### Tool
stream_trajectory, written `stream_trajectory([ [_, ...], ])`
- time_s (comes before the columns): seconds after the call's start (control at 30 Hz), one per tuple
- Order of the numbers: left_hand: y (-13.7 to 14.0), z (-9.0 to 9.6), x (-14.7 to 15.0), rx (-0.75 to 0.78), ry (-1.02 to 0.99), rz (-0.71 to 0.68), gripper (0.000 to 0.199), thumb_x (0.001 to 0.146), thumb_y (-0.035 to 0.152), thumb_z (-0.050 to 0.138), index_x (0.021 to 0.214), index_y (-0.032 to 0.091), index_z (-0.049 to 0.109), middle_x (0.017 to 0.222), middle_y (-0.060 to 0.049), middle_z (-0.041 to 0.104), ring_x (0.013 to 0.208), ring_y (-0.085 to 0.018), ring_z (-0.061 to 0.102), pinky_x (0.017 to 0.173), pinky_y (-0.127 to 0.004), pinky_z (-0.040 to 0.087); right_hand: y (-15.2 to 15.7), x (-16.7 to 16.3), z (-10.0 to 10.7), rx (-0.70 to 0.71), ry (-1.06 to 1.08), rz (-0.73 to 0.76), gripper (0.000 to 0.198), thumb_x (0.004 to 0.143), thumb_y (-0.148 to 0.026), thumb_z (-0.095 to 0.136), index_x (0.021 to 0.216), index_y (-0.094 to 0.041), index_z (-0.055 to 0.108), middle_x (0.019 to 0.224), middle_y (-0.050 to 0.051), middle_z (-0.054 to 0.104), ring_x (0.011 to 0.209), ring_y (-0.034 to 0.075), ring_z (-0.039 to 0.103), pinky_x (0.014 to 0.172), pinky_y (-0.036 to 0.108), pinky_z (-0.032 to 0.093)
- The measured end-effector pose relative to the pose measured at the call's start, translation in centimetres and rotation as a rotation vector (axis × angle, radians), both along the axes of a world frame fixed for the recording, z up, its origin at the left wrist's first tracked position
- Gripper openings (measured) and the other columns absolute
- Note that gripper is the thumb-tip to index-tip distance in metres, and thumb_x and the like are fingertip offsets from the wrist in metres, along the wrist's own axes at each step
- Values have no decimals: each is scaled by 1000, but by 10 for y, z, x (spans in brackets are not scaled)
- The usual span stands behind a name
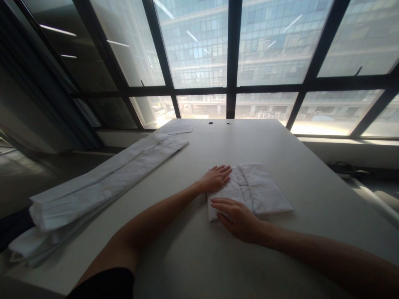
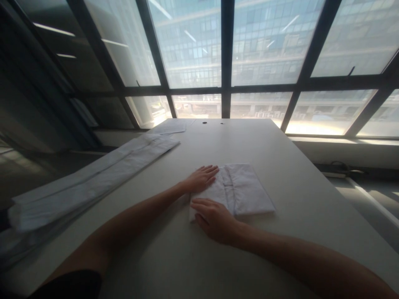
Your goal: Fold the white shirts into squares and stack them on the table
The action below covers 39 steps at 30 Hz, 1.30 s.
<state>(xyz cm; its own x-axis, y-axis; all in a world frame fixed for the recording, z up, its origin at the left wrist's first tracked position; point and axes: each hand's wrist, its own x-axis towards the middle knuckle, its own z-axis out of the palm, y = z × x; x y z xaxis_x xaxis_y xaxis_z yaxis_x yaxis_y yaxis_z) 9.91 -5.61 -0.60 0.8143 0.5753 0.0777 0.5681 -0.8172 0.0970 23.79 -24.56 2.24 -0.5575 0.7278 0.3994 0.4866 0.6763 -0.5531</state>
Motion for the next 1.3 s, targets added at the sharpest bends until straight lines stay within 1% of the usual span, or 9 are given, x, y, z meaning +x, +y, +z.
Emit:
stream_trajectory([
  [0.2,0,-2,1,14,-18,-3,58,112,50,22,163,25,34,169,-6,32,156,-26,29,126,-47,21,8,-5,-12,224,-172,37,27,94,-15,65,120,-15,70,136,14,67,129,26,59,112,40,46],
  [0.4,-2,1,2,7,-22,3,58,112,50,24,162,24,36,169,-7,33,155,-27,32,126,-48,22,12,-22,-18,369,-375,-56,11,96,-11,61,91,-17,69,102,9,70,95,23,61,83,36,49],
  [0.67,-4,8,2,3,2,2,57,111,46,26,162,21,36,169,-9,33,155,-28,32,126,-51,23,-8,-29,-25,414,-461,-23,14,97,-13,59,88,-16,68,90,9,67,85,23,57,77,35,47],
  [0.8,-20,16,5,8,19,57,55,111,38,26,161,18,37,169,-13,32,157,-30,25,127,-55,16,-19,-25,-11,263,-303,26,17,98,-16,56,86,-18,69,86,7,70,81,20,62,77,32,49],
  [0.9,-44,14,12,-45,36,121,61,110,44,30,162,13,32,170,-18,26,158,-35,19,126,-57,16,-12,-9,8,141,-51,-51,18,97,-16,56,89,-20,71,85,4,73,80,18,66,79,29,51],
  [1.0,-69,6,18,-89,36,135,68,108,53,32,164,14,29,171,-19,22,159,-38,14,125,-60,17,13,27,19,91,146,-239,21,94,-15,57,102,-21,75,104,7,76,98,21,69,93,33,52],
  [1.13,-77,1,23,-46,-25,161,75,106,60,28,163,11,32,171,-20,22,159,-39,13,126,-58,12,56,102,13,-52,75,-675,35,90,-18,60,123,-11,71,117,16,73,101,25,69,98,40,52],
  [1.23,-63,4,25,-54,-12,139,76,106,62,28,163,11,32,171,-19,22,159,-37,14,127,-56,12,77,154,8,-290,-1,-916,43,87,-18,67,127,-4,68,122,22,70,106,28,68,98,39,52],
  [1.3,-51,7,25,-57,5,114,76,106,61,28,163,11,32,171,-19,21,159,-36,15,127,-55,12,82,174,9,-486,73,-991,46,86,-19,71,129,-5,67,119,21,72,100,26,70,90,36,57],
])
